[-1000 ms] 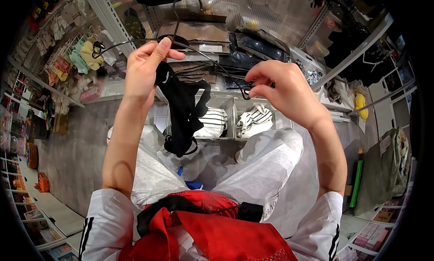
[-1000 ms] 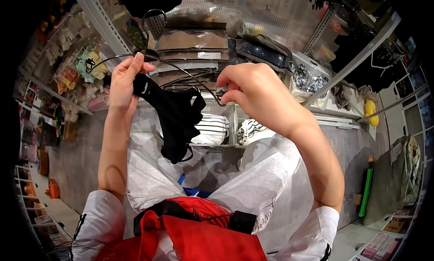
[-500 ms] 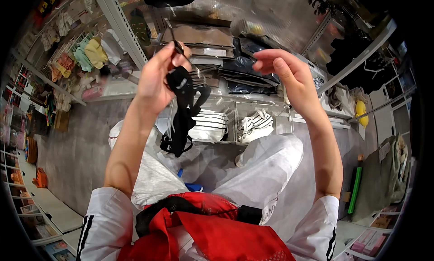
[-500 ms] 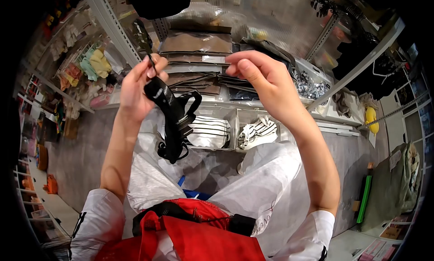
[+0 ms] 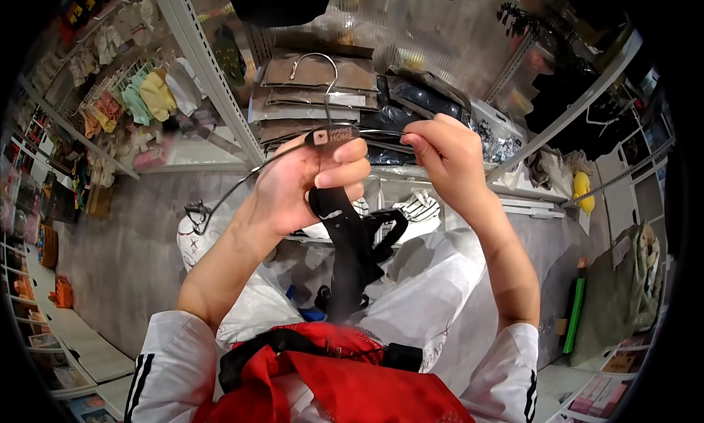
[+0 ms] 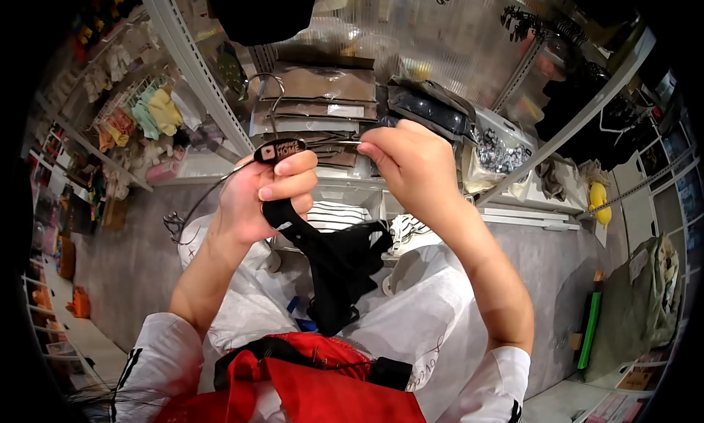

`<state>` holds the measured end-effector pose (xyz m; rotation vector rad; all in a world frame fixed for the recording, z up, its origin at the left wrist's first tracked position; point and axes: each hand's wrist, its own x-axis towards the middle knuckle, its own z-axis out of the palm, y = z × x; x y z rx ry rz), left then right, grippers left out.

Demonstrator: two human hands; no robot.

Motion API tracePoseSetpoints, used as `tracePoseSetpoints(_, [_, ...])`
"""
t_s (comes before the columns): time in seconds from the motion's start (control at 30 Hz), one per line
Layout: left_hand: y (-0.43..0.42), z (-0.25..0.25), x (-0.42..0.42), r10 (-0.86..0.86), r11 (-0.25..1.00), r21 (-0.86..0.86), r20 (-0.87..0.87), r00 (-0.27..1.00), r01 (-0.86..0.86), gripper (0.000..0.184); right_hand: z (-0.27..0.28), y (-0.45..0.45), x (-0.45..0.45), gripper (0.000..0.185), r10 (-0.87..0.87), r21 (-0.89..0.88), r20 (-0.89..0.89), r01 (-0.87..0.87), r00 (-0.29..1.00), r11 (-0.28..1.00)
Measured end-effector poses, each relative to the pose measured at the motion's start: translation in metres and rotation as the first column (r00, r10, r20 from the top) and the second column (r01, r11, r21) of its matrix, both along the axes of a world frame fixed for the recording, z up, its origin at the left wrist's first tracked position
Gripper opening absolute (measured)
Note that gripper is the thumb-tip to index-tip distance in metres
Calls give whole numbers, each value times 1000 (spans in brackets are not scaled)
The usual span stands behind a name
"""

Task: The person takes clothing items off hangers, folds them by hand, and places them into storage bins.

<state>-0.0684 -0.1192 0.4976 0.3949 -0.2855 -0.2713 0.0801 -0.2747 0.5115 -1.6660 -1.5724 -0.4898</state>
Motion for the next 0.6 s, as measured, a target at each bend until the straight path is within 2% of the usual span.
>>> tracePoseSetpoints(0.1, [-1, 9, 0, 180, 972, 173, -96, 979, -162, 32, 1, -6, 6, 13, -91, 137, -72, 100, 993, 985])
tracePoseSetpoints(0.13, [4, -1, 3, 156, 974, 167, -15, 988, -151, 34, 0, -8, 11, 16, -155, 168, -102, 171, 983, 971])
tracePoseSetpoints(0.23, [2, 12, -3, 410, 857, 359, -40, 911, -370, 34, 2, -9, 25, 15, -222, 164, -361, 296, 906, 941])
tracePoseSetpoints(0.27, [7, 11, -3, 352, 880, 309, 87, 932, -361, 30, 1, -9, 35, 14, -241, 160, -374, 319, 896, 934])
tracePoseSetpoints(0.37, [1, 23, -7, 489, 772, 367, 177, 854, -518, 26, 10, -3, 66, 6, -372, 200, -295, 437, 880, 877])
tracePoseSetpoints(0.43, [0, 29, -7, 531, 678, 441, 261, 806, -588, 28, 27, 6, 87, 9, -413, 191, -280, 472, 867, 861])
tracePoseSetpoints(0.57, [3, 34, -5, 512, 410, 507, 560, 651, -759, 25, 71, 43, 132, 15, -508, 152, -285, 562, 813, 813])
tracePoseSetpoints(0.6, [6, 32, -6, 477, 289, 531, 642, 601, -797, 24, 81, 55, 144, 15, -514, 164, -265, 563, 816, 810])
